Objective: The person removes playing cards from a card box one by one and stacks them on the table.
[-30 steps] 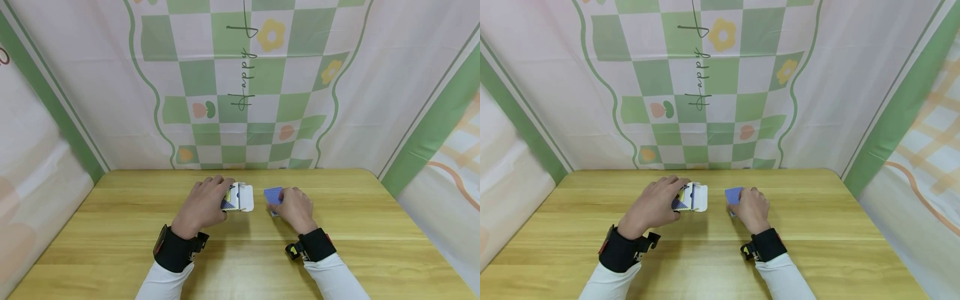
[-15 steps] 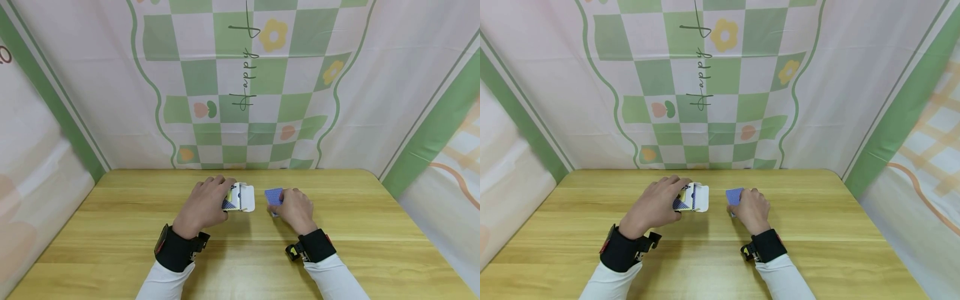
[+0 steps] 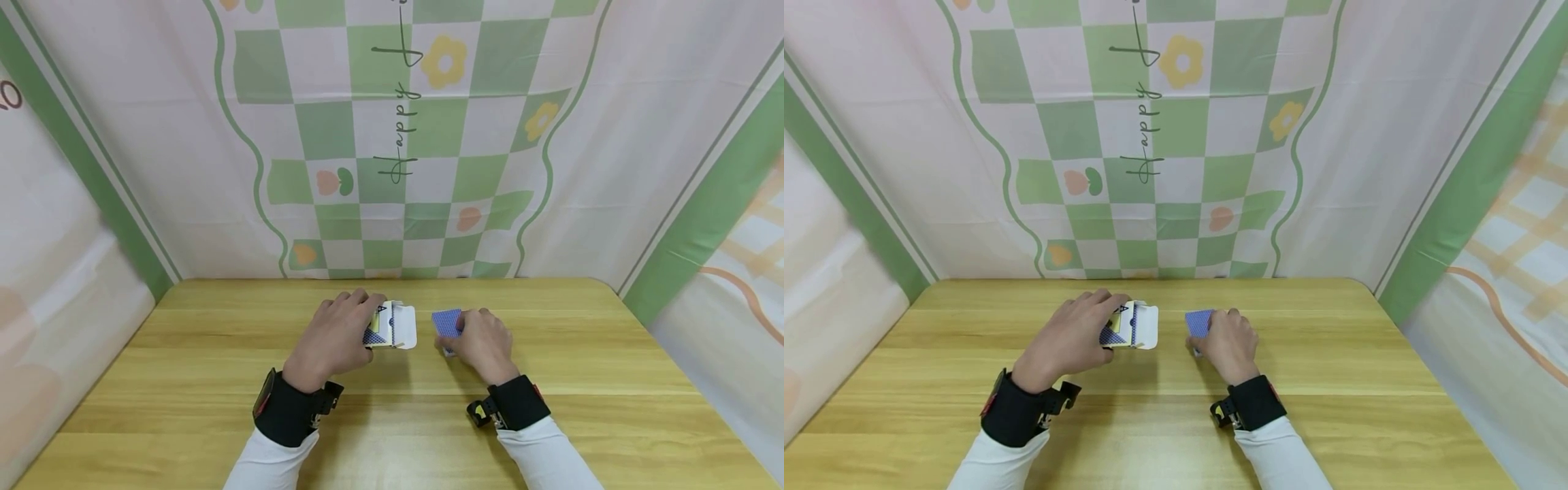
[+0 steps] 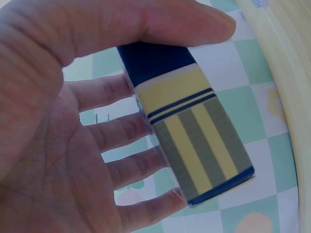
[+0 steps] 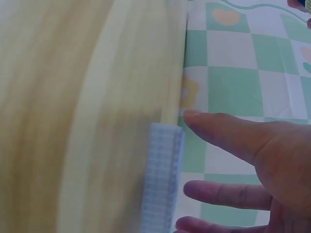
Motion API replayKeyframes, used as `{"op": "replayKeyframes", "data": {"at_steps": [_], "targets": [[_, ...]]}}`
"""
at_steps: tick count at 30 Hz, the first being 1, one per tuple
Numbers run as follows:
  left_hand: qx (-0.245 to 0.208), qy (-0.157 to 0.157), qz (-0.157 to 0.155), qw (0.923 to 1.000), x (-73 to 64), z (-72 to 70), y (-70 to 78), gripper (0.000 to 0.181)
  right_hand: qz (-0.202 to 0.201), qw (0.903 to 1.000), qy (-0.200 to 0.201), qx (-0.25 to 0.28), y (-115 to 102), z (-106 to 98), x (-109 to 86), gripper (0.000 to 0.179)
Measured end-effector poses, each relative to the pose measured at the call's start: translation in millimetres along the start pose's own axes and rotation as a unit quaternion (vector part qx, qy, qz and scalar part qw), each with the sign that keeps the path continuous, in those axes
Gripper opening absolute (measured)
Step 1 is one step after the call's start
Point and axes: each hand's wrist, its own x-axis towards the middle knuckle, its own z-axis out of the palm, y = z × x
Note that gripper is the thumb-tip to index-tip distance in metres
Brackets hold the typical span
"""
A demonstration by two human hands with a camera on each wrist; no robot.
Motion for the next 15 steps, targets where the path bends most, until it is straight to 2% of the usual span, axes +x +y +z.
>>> {"op": "replayKeyframes", "data": {"at_steps": [4, 8, 11, 15], "targets": [[0.001, 0.002, 0.001, 1.0000, 0.5, 0.5, -0.5, 0.072, -0.006, 0.9995, 0.018, 0.026, -3.4, -5.8, -0.4, 0.042], [0.002, 0.004, 0.005, 1.0000, 1.3, 1.5, -0.9, 0.071, -0.045, 0.9939, 0.054, 0.085, -12.3, -15.5, -1.8, 0.028], [0.000, 0.005, 0.007, 1.0000, 1.4, 2.1, -0.9, 0.071, -0.089, 0.9812, 0.079, 0.152, -21.7, -23.4, -3.7, 0.018], [-0.005, 0.006, 0.007, 0.9999, 1.2, 2.6, -0.8, 0.072, -0.142, 0.9552, 0.080, 0.247, -34.9, -33.3, -8.3, 0.014]]}}
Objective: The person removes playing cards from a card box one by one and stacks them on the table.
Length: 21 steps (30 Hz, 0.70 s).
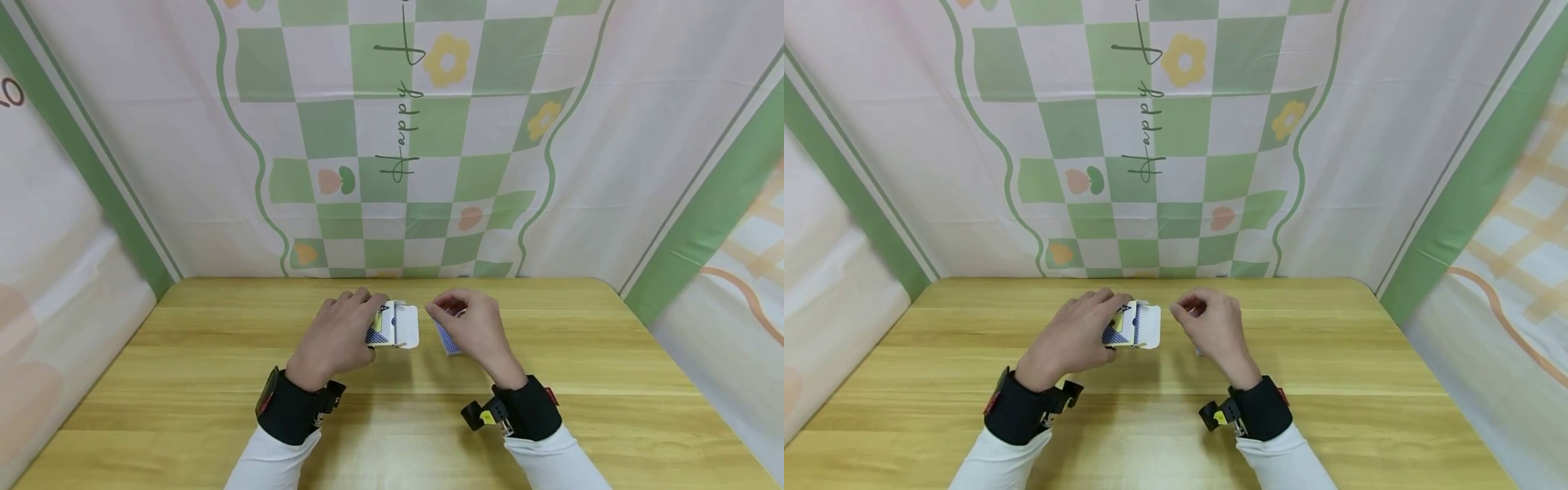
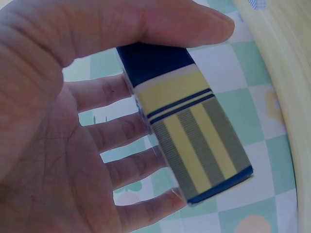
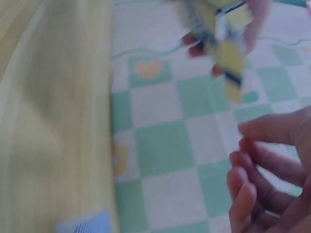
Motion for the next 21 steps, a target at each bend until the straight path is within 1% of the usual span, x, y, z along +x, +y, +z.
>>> {"op": "replayKeyframes", "data": {"at_steps": [2, 4, 7, 10, 13, 17, 21], "targets": [[0.000, -0.001, 0.000, 1.0000, 0.2, 0.1, 0.8, 0.073, -0.014, 0.9990, -0.015, 0.041, -8.3, -1.5, -1.3, 0.013], [0.001, -0.002, 0.001, 1.0000, 0.3, 0.0, 1.7, 0.073, -0.023, 0.9963, -0.039, 0.074, -15.6, -2.1, -3.1, 0.013], [0.003, -0.004, 0.002, 1.0000, 0.0, 0.2, 3.2, 0.072, -0.034, 0.9918, -0.081, 0.093, -24.5, -1.1, -6.0, 0.012], [0.003, -0.002, 0.007, 1.0000, -0.3, 0.6, 4.2, 0.071, -0.037, 0.9890, -0.109, 0.093, -28.0, 2.4, -7.6, 0.012], [0.003, 0.000, 0.012, 0.9999, -0.2, 1.1, 5.2, 0.071, -0.034, 0.9885, -0.122, 0.083, -28.0, 5.8, -8.5, 0.012], [0.005, 0.001, 0.017, 0.9998, 0.5, 1.6, 6.4, 0.071, -0.023, 0.9892, -0.126, 0.072, -26.2, 8.6, -9.4, 0.012], [0.010, 0.000, 0.020, 0.9997, 1.1, 1.5, 7.7, 0.070, -0.010, 0.9910, -0.118, 0.062, -25.4, 10.3, -10.4, 0.013]]}}
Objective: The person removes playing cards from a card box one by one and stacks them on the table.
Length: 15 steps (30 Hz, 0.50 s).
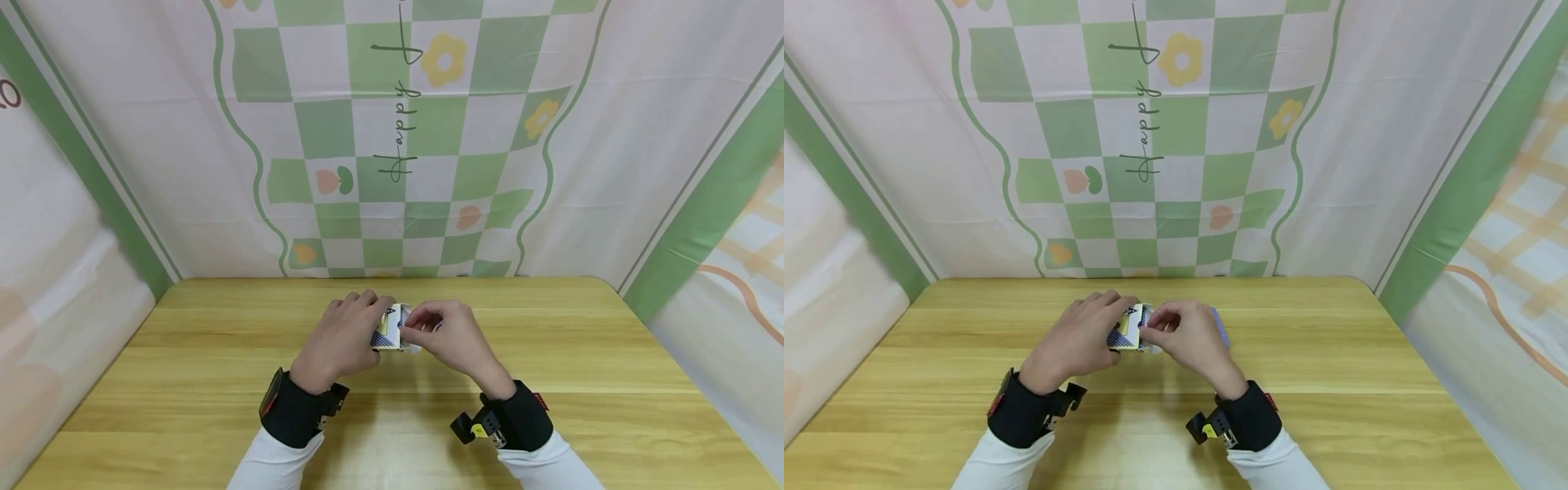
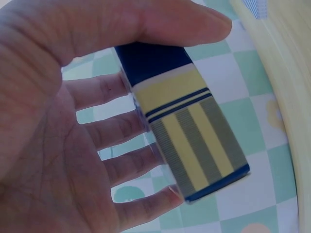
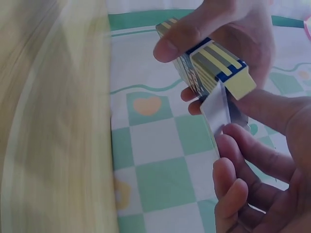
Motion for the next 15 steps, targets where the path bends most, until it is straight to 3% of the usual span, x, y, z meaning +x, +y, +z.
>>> {"op": "replayKeyframes", "data": {"at_steps": [7, 15], "targets": [[-0.002, -0.004, -0.001, 1.0000, 0.1, -0.8, 0.2, 0.071, 0.016, 0.9998, 0.006, 0.008, -2.1, 0.7, -0.4, 0.014], [-0.002, -0.006, -0.010, 0.9999, -0.2, -1.8, -3.7, 0.073, 0.040, 0.9968, 0.000, 0.069, -2.4, -5.7, 1.4, 0.034]]}}
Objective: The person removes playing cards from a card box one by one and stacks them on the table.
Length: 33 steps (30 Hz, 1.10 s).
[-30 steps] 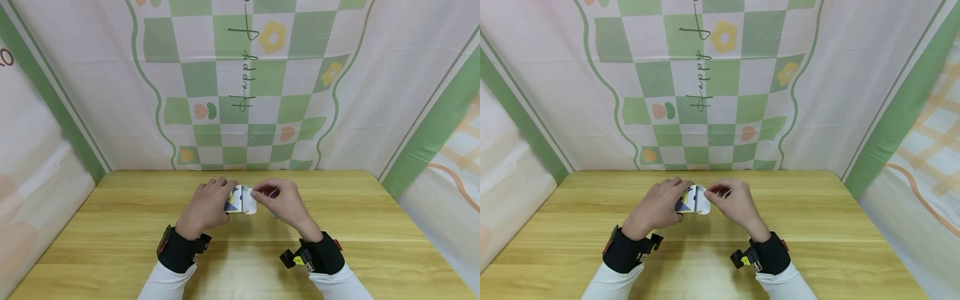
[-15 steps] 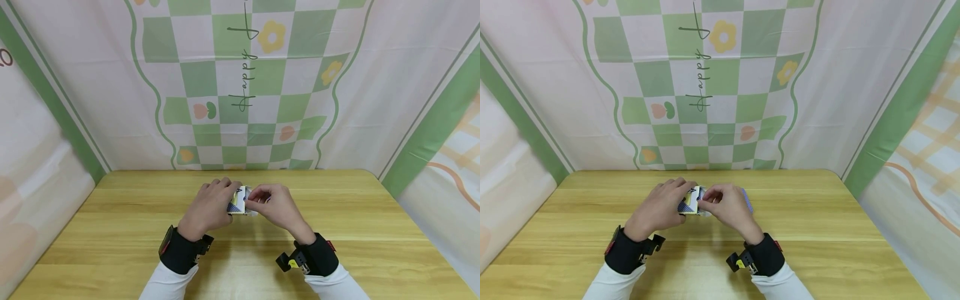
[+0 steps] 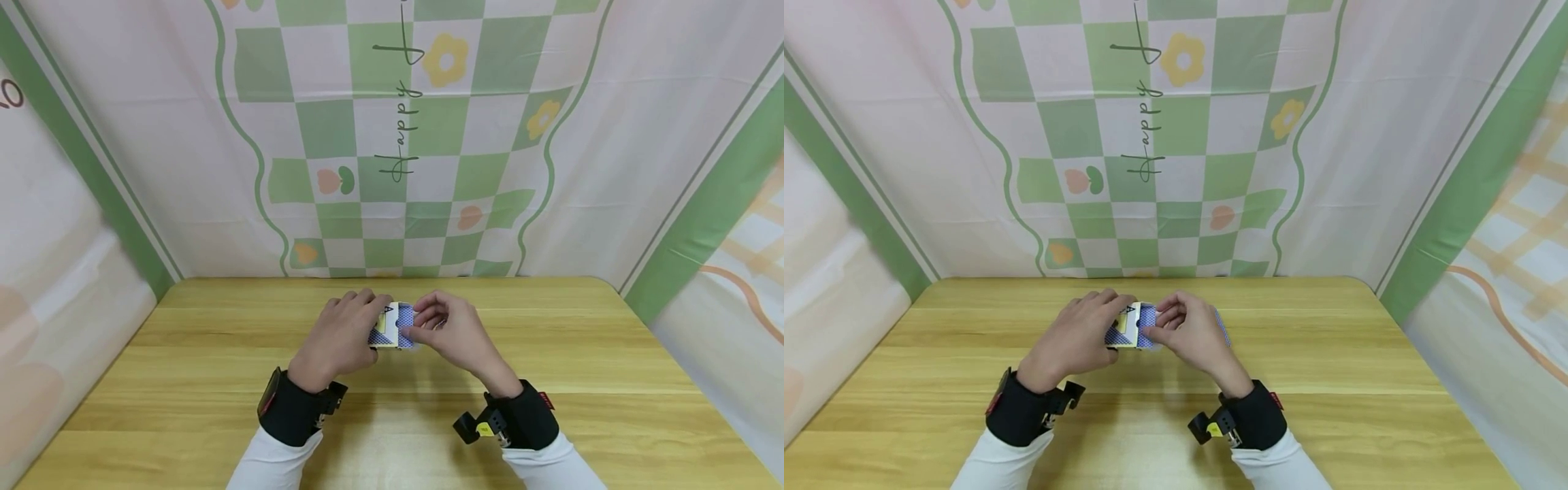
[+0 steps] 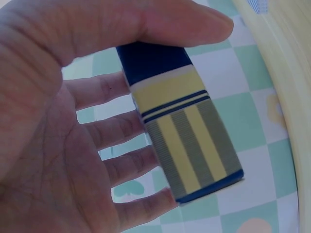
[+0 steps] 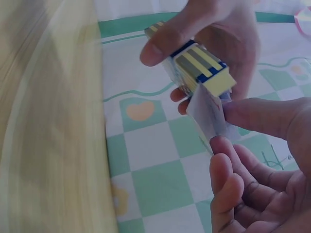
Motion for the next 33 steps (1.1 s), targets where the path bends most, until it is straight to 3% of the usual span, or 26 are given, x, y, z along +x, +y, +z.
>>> {"op": "replayKeyframes", "data": {"at_steps": [6, 11, 23, 33], "targets": [[0.002, 0.002, -0.005, 1.0000, 0.2, -1.6, -2.0, 0.073, 0.004, 0.9991, -0.013, 0.041, -4.0, -8.8, 0.4, 0.042], [0.008, 0.004, -0.006, 0.9999, -0.2, -2.4, -3.1, 0.073, -0.001, 0.9987, -0.030, 0.041, -0.6, -13.9, 1.7, 0.047], [0.009, 0.012, 0.001, 0.9999, -1.1, -2.0, -3.8, 0.071, -0.019, 0.9974, -0.066, -0.020, -0.2, -17.2, 0.4, 0.036], [0.001, 0.003, 0.004, 1.0000, -1.3, -1.6, -2.9, 0.073, -0.074, 0.9892, -0.077, -0.100, 2.0, -21.3, -2.2, 0.065]]}}
